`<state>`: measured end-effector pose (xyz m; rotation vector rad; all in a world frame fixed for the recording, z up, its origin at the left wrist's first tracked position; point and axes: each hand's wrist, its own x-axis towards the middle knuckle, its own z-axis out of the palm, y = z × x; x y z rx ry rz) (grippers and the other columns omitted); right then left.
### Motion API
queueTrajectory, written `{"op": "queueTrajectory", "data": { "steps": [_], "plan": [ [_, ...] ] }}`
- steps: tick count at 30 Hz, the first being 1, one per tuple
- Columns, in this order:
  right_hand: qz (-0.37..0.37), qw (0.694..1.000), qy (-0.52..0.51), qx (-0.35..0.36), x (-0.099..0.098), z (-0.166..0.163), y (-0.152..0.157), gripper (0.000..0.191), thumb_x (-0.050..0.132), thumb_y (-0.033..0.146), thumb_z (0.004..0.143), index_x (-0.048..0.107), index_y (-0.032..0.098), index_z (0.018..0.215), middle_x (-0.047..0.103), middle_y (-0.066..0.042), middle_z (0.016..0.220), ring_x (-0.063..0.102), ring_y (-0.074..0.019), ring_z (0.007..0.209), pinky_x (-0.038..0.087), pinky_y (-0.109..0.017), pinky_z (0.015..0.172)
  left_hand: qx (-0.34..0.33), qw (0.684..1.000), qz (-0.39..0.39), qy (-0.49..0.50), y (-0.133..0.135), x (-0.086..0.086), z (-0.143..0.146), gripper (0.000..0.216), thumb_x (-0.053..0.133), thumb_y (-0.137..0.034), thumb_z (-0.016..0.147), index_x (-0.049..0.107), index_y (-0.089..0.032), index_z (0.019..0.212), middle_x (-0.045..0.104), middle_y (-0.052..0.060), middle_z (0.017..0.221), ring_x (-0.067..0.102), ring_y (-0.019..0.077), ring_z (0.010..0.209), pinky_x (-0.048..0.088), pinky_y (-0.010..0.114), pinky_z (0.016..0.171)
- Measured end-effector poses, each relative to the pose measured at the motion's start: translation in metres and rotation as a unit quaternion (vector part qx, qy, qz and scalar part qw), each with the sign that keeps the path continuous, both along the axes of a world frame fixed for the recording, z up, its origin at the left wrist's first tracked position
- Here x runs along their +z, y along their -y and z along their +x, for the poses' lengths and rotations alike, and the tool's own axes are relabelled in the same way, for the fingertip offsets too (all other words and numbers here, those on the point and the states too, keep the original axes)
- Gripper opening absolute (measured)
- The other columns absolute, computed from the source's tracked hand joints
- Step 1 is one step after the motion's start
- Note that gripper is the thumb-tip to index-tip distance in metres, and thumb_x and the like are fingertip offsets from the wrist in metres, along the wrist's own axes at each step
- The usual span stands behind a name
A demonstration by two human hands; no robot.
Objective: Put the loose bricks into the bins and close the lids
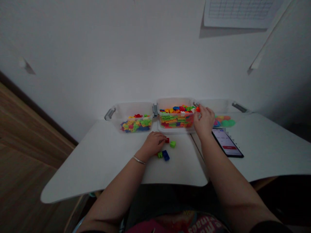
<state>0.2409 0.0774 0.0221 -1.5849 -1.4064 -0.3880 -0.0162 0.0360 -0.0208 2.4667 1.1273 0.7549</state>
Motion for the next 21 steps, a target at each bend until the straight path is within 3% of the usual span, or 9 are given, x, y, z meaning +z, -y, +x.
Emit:
{"op": "queueTrajectory", "data": {
  "steps": [7,12,14,17,21],
  "plan": [
    [-0.035,0.997,0.023,0.063,-0.002,0.006,-0.01,0.045,0.036,0.028,0.088,0.062,0.012,0.122,0.061,-0.015,0.128,0.049,-0.0268,0.122,0.033,-0.048,0.108,0.002,1.0,0.018,-0.011,-0.001,-0.002,0.0,0.028,0.049,-0.02,0.084,0.075,-0.023,0.095,0.074,0.007,0.103,0.061,0.0243,0.106,0.039,0.041,0.101],
    [0.05,0.997,0.006,0.06,-0.007,-0.004,0.004,0.055,0.046,0.031,0.083,0.046,0.011,0.135,0.053,-0.016,0.135,0.04,-0.0295,0.13,0.029,-0.053,0.11,0.006,0.999,0.037,-0.039,-0.005,-0.004,0.0,0.027,0.049,-0.021,0.086,0.074,-0.02,0.096,0.073,0.007,0.102,0.063,0.0215,0.102,0.044,0.037,0.097],
    [0.095,0.992,0.004,0.082,-0.009,-0.015,0.016,0.054,0.05,0.028,0.081,0.046,0.012,0.133,0.053,-0.016,0.134,0.041,-0.0294,0.129,0.029,-0.053,0.109,0.016,0.998,0.042,-0.035,-0.007,-0.005,0.001,0.025,0.049,-0.022,0.087,0.073,-0.019,0.095,0.074,0.006,0.1,0.064,0.0208,0.099,0.046,0.036,0.094],
    [0.084,0.978,0.012,0.19,-0.018,-0.034,0.033,0.035,0.048,0.023,0.084,0.058,0.018,0.118,0.063,-0.012,0.118,0.053,-0.0257,0.115,0.038,-0.048,0.103,0.055,0.998,0.038,-0.012,-0.009,-0.005,0.001,0.024,0.05,-0.022,0.087,0.072,-0.018,0.096,0.074,0.007,0.098,0.065,0.0203,0.096,0.048,0.035,0.092],
    [-0.028,0.934,0.035,0.355,-0.039,-0.052,0.045,0.021,0.051,0.023,0.087,0.068,0.023,0.097,0.07,-0.007,0.1,0.061,-0.0221,0.098,0.046,-0.041,0.091,0.111,0.994,0.015,0.002,-0.009,0.0,0.002,0.026,0.051,-0.017,0.084,0.072,-0.017,0.099,0.073,0.007,0.1,0.065,0.0199,0.098,0.048,0.035,0.095]
  ]
}}
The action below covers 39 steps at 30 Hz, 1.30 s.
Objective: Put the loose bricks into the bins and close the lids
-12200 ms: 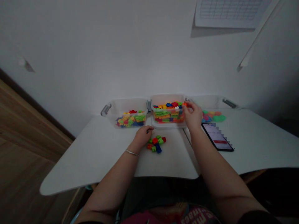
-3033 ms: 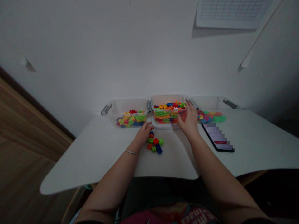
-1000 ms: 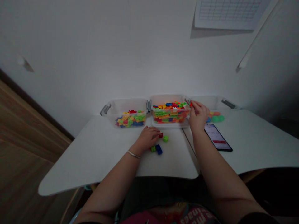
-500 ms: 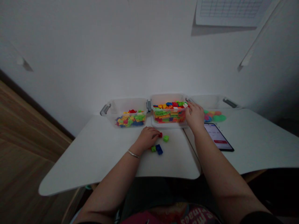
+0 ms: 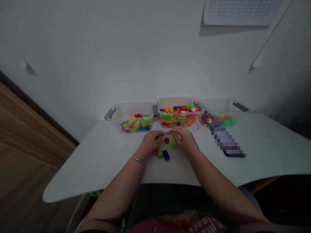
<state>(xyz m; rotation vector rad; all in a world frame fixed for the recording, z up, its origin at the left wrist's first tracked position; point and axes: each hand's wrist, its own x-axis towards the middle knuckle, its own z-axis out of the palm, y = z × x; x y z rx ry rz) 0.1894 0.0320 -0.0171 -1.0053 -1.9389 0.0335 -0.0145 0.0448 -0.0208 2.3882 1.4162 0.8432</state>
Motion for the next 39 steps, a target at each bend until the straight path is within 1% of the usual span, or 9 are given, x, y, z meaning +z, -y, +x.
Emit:
{"op": "queueTrajectory", "data": {
  "steps": [3,6,10,17,24,29,33,37,39],
  "plan": [
    [-0.059,0.995,0.043,0.064,-0.014,-0.004,0.002,0.021,0.054,0.024,0.088,0.071,0.025,0.101,0.071,-0.006,0.106,0.061,-0.0214,0.102,0.046,-0.041,0.092,0.032,0.999,-0.015,0.012,0.0,0.003,-0.001,0.029,0.049,-0.014,0.082,0.071,-0.017,0.102,0.073,0.008,0.102,0.065,0.0202,0.099,0.049,0.036,0.095],
    [-0.082,0.99,0.076,0.09,-0.018,-0.005,0.003,0.026,0.057,0.023,0.086,0.07,0.026,0.108,0.069,-0.005,0.117,0.058,-0.0224,0.11,0.043,-0.043,0.098,0.041,0.999,-0.026,0.025,0.0,0.003,-0.002,0.03,0.048,-0.013,0.082,0.07,-0.017,0.103,0.073,0.008,0.103,0.065,0.0195,0.1,0.048,0.035,0.097],
    [-0.106,0.984,0.114,0.083,-0.018,-0.006,0.004,0.036,0.061,0.023,0.083,0.066,0.025,0.118,0.066,-0.007,0.122,0.055,-0.0236,0.115,0.041,-0.044,0.101,0.037,0.998,-0.035,0.033,-0.001,0.002,-0.002,0.031,0.048,-0.013,0.081,0.069,-0.017,0.105,0.072,0.007,0.107,0.064,0.0186,0.102,0.046,0.034,0.1],
    [-0.131,0.978,0.145,0.069,-0.017,-0.009,0.006,0.038,0.059,0.019,0.083,0.064,0.024,0.121,0.067,-0.007,0.12,0.057,-0.0227,0.111,0.043,-0.042,0.099,0.042,0.998,-0.041,0.033,-0.002,0.002,-0.002,0.032,0.048,-0.013,0.081,0.069,-0.017,0.105,0.072,0.007,0.107,0.064,0.0191,0.105,0.046,0.034,0.101],
    [-0.125,0.977,0.168,0.043,-0.015,-0.012,0.006,0.021,0.06,0.018,0.084,0.069,0.022,0.103,0.071,-0.006,0.103,0.06,-0.0218,0.099,0.046,-0.039,0.091,0.048,0.997,-0.048,0.029,0.001,0.006,-0.001,0.031,0.049,-0.013,0.081,0.069,-0.016,0.105,0.071,0.009,0.108,0.064,0.02,0.105,0.047,0.035,0.1],
    [-0.115,0.988,0.098,0.017,-0.017,-0.013,0.004,0.016,0.058,0.013,0.082,0.066,0.019,0.094,0.07,-0.007,0.094,0.059,-0.0219,0.093,0.048,-0.038,0.087,0.04,0.998,-0.043,0.03,0.0,0.005,-0.001,0.03,0.049,-0.013,0.081,0.069,-0.017,0.104,0.072,0.008,0.107,0.064,0.0193,0.104,0.046,0.034,0.1],
    [-0.036,0.998,-0.021,-0.045,-0.014,-0.008,0.001,0.024,0.056,0.013,0.08,0.065,0.018,0.102,0.065,-0.009,0.096,0.058,-0.0225,0.092,0.05,-0.039,0.084,0.035,0.998,-0.037,0.021,-0.001,0.005,-0.002,0.03,0.048,-0.015,0.083,0.07,-0.017,0.103,0.072,0.008,0.103,0.064,0.0197,0.102,0.046,0.035,0.099],
    [0.036,0.989,-0.106,-0.096,0.003,0.0,-0.002,0.024,0.052,0.019,0.084,0.067,0.02,0.103,0.057,-0.011,0.1,0.057,-0.0219,0.095,0.053,-0.037,0.079,0.032,0.999,-0.032,0.017,-0.002,0.002,-0.004,0.029,0.048,-0.016,0.084,0.07,-0.018,0.103,0.072,0.007,0.103,0.064,0.0193,0.103,0.046,0.034,0.1],
    [0.059,0.982,-0.128,-0.127,0.016,0.002,-0.005,0.022,0.051,0.02,0.086,0.068,0.022,0.099,0.055,-0.011,0.102,0.056,-0.0222,0.099,0.053,-0.038,0.083,0.033,0.999,-0.032,0.017,-0.003,0.001,-0.006,0.029,0.048,-0.016,0.084,0.07,-0.018,0.103,0.072,0.007,0.104,0.063,0.0198,0.103,0.046,0.035,0.099]
  ]
}}
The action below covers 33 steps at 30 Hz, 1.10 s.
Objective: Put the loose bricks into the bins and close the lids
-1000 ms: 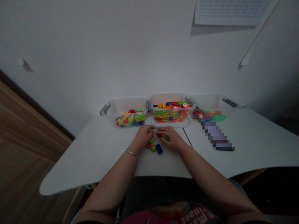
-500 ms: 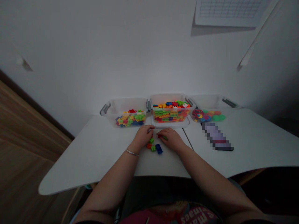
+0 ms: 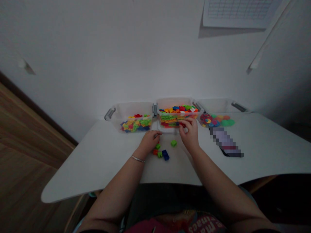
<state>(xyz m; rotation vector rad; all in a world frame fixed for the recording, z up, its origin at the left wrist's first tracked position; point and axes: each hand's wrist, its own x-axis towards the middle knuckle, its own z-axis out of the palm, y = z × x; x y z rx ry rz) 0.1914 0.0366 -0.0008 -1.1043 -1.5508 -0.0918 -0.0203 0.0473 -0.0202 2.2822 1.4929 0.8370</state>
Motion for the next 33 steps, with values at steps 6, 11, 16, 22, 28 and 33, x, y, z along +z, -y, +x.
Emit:
{"op": "queueTrajectory", "data": {
  "steps": [6,11,16,22,28,33],
  "plan": [
    [0.006,1.0,0.003,-0.016,0.036,-0.006,-0.02,0.023,0.05,0.023,0.088,0.07,0.023,0.097,0.06,-0.009,0.103,0.056,-0.022,0.104,0.049,-0.041,0.093,0.004,1.0,-0.002,0.002,0.001,-0.001,-0.003,0.029,0.049,-0.015,0.084,0.071,-0.019,0.102,0.072,0.006,0.104,0.063,0.0192,0.104,0.046,0.035,0.099],
    [-0.025,0.996,0.065,-0.052,0.047,-0.022,-0.036,0.025,0.05,0.026,0.09,0.072,0.024,0.102,0.065,-0.008,0.106,0.056,-0.0232,0.104,0.043,-0.042,0.095,0.001,1.0,-0.002,-0.003,0.002,0.0,-0.003,0.029,0.049,-0.015,0.084,0.071,-0.018,0.102,0.072,0.007,0.103,0.064,0.02,0.104,0.046,0.035,0.099],
    [-0.056,0.988,0.119,-0.08,0.042,-0.033,-0.041,0.029,0.048,0.029,0.092,0.071,0.024,0.109,0.069,-0.007,0.107,0.055,-0.0253,0.106,0.037,-0.045,0.099,-0.001,1.0,0.003,-0.002,0.0,-0.003,-0.003,0.029,0.048,-0.015,0.084,0.071,-0.018,0.102,0.073,0.007,0.103,0.064,0.0192,0.103,0.047,0.034,0.098],
    [-0.05,0.977,0.195,-0.065,0.038,-0.03,-0.037,0.035,0.048,0.032,0.09,0.065,0.019,0.119,0.066,-0.01,0.12,0.052,-0.0291,0.116,0.028,-0.052,0.109,-0.007,1.0,-0.001,-0.002,0.001,-0.002,-0.002,0.029,0.049,-0.015,0.083,0.071,-0.017,0.101,0.073,0.007,0.104,0.064,0.0194,0.103,0.046,0.035,0.099],
    [-0.075,0.971,0.226,-0.023,0.038,-0.022,-0.033,0.056,0.056,0.026,0.081,0.049,0.016,0.136,0.051,-0.013,0.141,0.047,-0.0314,0.126,0.022,-0.054,0.114,-0.006,1.0,-0.008,-0.005,0.0,-0.001,-0.003,0.029,0.049,-0.015,0.083,0.071,-0.018,0.102,0.073,0.007,0.104,0.064,0.0194,0.103,0.046,0.035,0.099],
    [-0.033,0.988,0.147,0.039,0.026,-0.013,-0.016,0.062,0.05,0.024,0.083,0.036,0.018,0.143,0.039,-0.013,0.15,0.031,-0.0281,0.14,0.027,-0.052,0.114,-0.002,1.0,-0.012,-0.001,-0.001,-0.002,0.0,0.03,0.048,-0.015,0.083,0.07,-0.018,0.103,0.072,0.007,0.105,0.064,0.0187,0.103,0.046,0.034,0.099]
  ]
}}
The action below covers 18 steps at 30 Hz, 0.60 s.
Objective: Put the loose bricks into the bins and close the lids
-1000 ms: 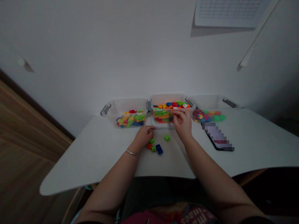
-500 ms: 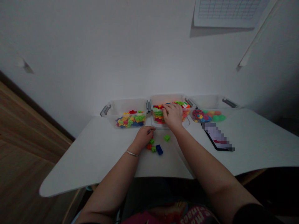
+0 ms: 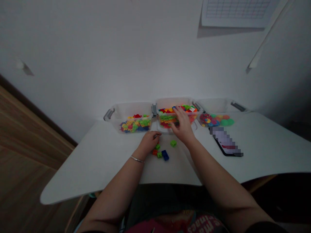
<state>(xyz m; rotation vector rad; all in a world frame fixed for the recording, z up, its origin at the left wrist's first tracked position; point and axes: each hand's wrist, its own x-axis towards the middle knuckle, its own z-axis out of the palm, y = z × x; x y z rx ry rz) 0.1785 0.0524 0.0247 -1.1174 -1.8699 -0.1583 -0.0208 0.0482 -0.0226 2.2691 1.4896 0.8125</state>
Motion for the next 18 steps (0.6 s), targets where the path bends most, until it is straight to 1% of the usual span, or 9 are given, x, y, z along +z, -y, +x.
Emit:
{"op": "queueTrajectory", "data": {
  "steps": [2,4,6,8,10,12,15,18],
  "plan": [
    [0.019,0.999,-0.045,-0.002,-0.008,0.003,0.009,0.058,0.049,0.023,0.083,0.04,0.018,0.14,0.044,-0.015,0.145,0.037,-0.0272,0.136,0.031,-0.05,0.112,-0.002,1.0,0.001,-0.002,0.0,0.0,0.001,0.03,0.048,-0.016,0.084,0.07,-0.018,0.104,0.072,0.007,0.104,0.064,0.0188,0.102,0.047,0.034,0.099],
    [0.015,0.997,-0.075,0.003,-0.017,0.005,0.017,0.049,0.051,0.023,0.083,0.048,0.018,0.132,0.054,-0.015,0.133,0.046,-0.0269,0.127,0.038,-0.049,0.107,-0.004,1.0,0.0,-0.003,0.0,0.001,0.002,0.029,0.048,-0.017,0.084,0.07,-0.017,0.104,0.072,0.008,0.104,0.064,0.0193,0.101,0.047,0.034,0.098],
    [-0.03,0.996,-0.08,0.035,-0.027,0.008,0.021,0.038,0.053,0.023,0.082,0.057,0.02,0.12,0.061,-0.014,0.119,0.054,-0.0263,0.116,0.045,-0.046,0.1,0.0,1.0,-0.003,-0.002,0.0,0.002,0.003,0.029,0.048,-0.017,0.084,0.07,-0.017,0.104,0.073,0.008,0.103,0.065,0.0198,0.101,0.047,0.035,0.097],
    [-0.1,0.99,-0.061,0.078,-0.037,0.011,0.023,0.031,0.054,0.022,0.082,0.062,0.022,0.112,0.063,-0.012,0.113,0.057,-0.0251,0.11,0.048,-0.045,0.095,0.006,1.0,-0.004,0.0,0.001,0.003,0.002,0.029,0.048,-0.016,0.084,0.07,-0.017,0.103,0.073,0.008,0.105,0.064,0.0197,0.102,0.047,0.034,0.098],
    [-0.158,0.981,-0.028,0.11,-0.046,0.015,0.026,0.031,0.057,0.022,0.081,0.064,0.023,0.111,0.064,-0.01,0.113,0.058,-0.024,0.108,0.048,-0.044,0.095,0.008,1.0,-0.006,0.0,0.002,0.004,0.002,0.029,0.049,-0.016,0.084,0.07,-0.018,0.104,0.072,0.007,0.106,0.064,0.0189,0.104,0.046,0.033,0.099],
    [-0.187,0.975,0.006,0.122,-0.054,0.019,0.031,0.032,0.06,0.022,0.08,0.065,0.023,0.112,0.065,-0.009,0.114,0.058,-0.0235,0.109,0.047,-0.044,0.097,0.009,1.0,-0.009,-0.002,0.003,0.004,0.002,0.029,0.049,-0.015,0.084,0.069,-0.018,0.104,0.072,0.007,0.108,0.064,0.0184,0.105,0.046,0.032,0.1],
    [-0.198,0.972,0.047,0.119,-0.061,0.024,0.038,0.034,0.065,0.022,0.077,0.067,0.023,0.112,0.067,-0.009,0.114,0.059,-0.0247,0.11,0.044,-0.046,0.1,0.01,1.0,-0.012,-0.003,0.004,0.005,0.002,0.03,0.048,-0.015,0.083,0.069,-0.018,0.104,0.072,0.006,0.108,0.064,0.0186,0.105,0.047,0.033,0.1],
    [-0.207,0.971,0.063,0.105,-0.062,0.026,0.041,0.036,0.066,0.021,0.076,0.067,0.022,0.112,0.069,-0.008,0.114,0.06,-0.0257,0.108,0.044,-0.047,0.099,0.009,1.0,-0.009,-0.001,0.004,0.005,0.002,0.03,0.048,-0.015,0.083,0.07,-0.019,0.104,0.072,0.007,0.107,0.065,0.019,0.104,0.048,0.033,0.1]
  ]
}}
